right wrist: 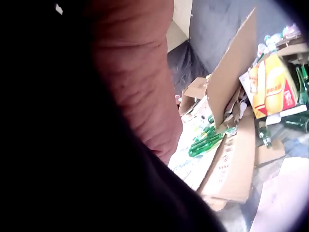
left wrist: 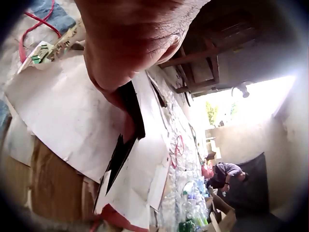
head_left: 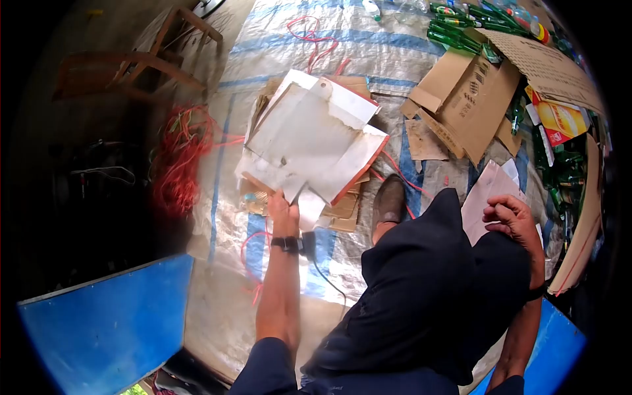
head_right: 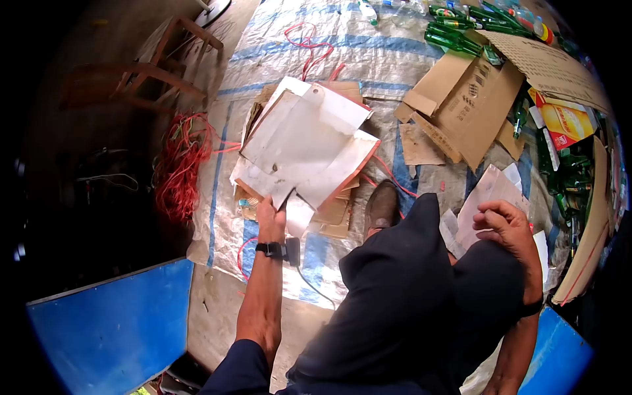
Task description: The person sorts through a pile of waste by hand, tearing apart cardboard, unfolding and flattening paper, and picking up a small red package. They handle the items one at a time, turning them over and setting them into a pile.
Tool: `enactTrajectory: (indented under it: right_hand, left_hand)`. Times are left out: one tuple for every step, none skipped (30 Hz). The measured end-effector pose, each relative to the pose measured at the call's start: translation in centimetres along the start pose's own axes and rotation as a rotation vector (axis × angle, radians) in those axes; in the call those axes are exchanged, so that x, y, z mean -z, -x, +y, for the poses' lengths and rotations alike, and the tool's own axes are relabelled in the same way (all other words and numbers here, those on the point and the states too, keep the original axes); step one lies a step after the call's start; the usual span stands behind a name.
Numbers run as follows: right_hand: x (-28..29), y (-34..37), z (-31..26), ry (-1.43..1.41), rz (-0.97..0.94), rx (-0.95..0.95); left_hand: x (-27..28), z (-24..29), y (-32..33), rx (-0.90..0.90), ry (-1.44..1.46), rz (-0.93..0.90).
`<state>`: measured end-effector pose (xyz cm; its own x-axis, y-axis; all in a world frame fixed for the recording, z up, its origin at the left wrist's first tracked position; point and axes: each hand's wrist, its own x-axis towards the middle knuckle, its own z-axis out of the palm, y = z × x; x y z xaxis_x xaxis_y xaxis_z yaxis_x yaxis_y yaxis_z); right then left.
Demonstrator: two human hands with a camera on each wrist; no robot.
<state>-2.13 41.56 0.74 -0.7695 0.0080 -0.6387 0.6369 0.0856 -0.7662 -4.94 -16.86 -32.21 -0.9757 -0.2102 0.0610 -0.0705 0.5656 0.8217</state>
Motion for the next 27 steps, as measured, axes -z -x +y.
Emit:
enactTrajectory:
  right_hand:
    - [0.1, 0.1, -0.1, -0.047, 0.039, 0.019]
    - [0.6, -0.1, 0.3, -0.065, 0.037, 0.046]
    - [1.1, -0.2, 0.7, -0.06, 0.032, 0.05]
    - [1.6, -0.1, 1.1, -0.097, 0.023, 0.07]
    - [1.7, -0.1, 1.4, -0.135, 0.017, 0.088]
    - [1.5, 0.1, 1.3, -0.134, 0.015, 0.086]
    - [1.2, 0.5, 1.0, -0.145, 0.04, 0.078]
    - [1.0, 0.9, 0.8, -0.157, 0.069, 0.07]
    - [1.0, 1.2, 0.6, -0.158, 0.075, 0.066]
    - [1.0, 1.4, 0.4, -0.162, 0.079, 0.065]
    - [1.1, 1.4, 0.3, -0.167, 0.082, 0.067]
    - [1.2, 1.5, 0.5, -0.17, 0.086, 0.067]
    - [1.4, 1.5, 0.7, -0.181, 0.091, 0.07]
    - [1.5, 1.4, 0.8, -0.192, 0.097, 0.073]
    - [1.6, 1.4, 0.9, -0.19, 0.099, 0.069]
    - [1.6, 1.6, 0.9, -0.186, 0.095, 0.074]
    - [1.7, 1.7, 0.9, -0.179, 0.092, 0.078]
    - [2.0, 1.7, 1.0, -0.172, 0.096, 0.071]
    - [2.5, 1.6, 1.3, -0.176, 0.075, 0.069]
    - [2.8, 1.4, 1.4, -0.183, 0.053, 0.071]
    - [2.9, 1.3, 1.3, -0.183, 0.055, 0.072]
    - [2.9, 1.3, 1.4, -0.183, 0.046, 0.077]
    - [3.0, 1.4, 1.5, -0.184, 0.038, 0.08]
    - [2.9, 1.4, 1.5, -0.189, 0.041, 0.074]
    - [2.6, 1.5, 1.3, -0.191, 0.064, 0.077]
    - [2.5, 1.6, 1.5, -0.196, 0.087, 0.076]
    - [2.6, 1.4, 1.7, -0.197, 0.088, 0.07]
  left_hand:
    - [0.1, 3.3, -1.5, 0.004, -0.001, 0.006]
    - [0.6, 9.8, -3.5, 0.304, 0.598, 0.254]
    - [0.9, 13.6, -5.1, 0.6, 1.2, 0.501]
    - [1.7, 13.1, -6.3, 0.601, 1.116, 0.465]
    - [2.4, 12.6, -7.3, 0.604, 1.031, 0.427]
    - [3.1, 16.3, -8.1, 0.492, 1.195, 0.426]
    - [4.0, 17.9, -8.6, 0.425, 1.205, 0.432]
    - [4.7, 17.9, -8.4, 0.372, 1.161, 0.462]
    - [5.2, 18.4, -7.9, 0.32, 1.118, 0.49]
    - [5.2, 18.9, -6.9, 0.308, 1.174, 0.515]
    - [4.9, 16.4, -5.8, 0.353, 1.186, 0.508]
    - [3.6, 14.2, -4.1, 0.397, 1.158, 0.533]
    - [1.9, 12.4, -2.3, 0.443, 1.128, 0.562]
    - [0.5, 11.1, -0.9, 0.604, 1.07, 0.632]
    - [-1.0, 9.7, 0.4, 0.767, 1.005, 0.697]
    - [-2.9, 7.8, 1.8, 0.755, 1.079, 0.728]
    - [-4.0, 7.4, 2.8, 0.744, 1.153, 0.759]
    - [-4.5, 6.9, 3.4, 0.826, 1.147, 0.767]
    - [-4.9, 6.4, 3.8, 0.834, 1.148, 0.767]
    - [-4.7, 6.7, 3.5, 0.779, 1.203, 0.737]
    - [-4.2, 7.0, 3.1, 0.722, 1.255, 0.705]
    - [-3.5, 7.1, 2.8, 0.743, 1.263, 0.66]
    - [-2.6, 6.9, 2.6, 0.746, 1.258, 0.657]
    - [-1.8, 6.6, 2.6, 0.744, 1.239, 0.556]
    - [-1.4, 6.5, 2.8, 0.743, 1.217, 0.456]
    - [-1.0, 6.7, 3.3, 0.751, 1.206, 0.449]
    - [-0.7, 7.0, 3.9, 0.805, 1.188, 0.443]
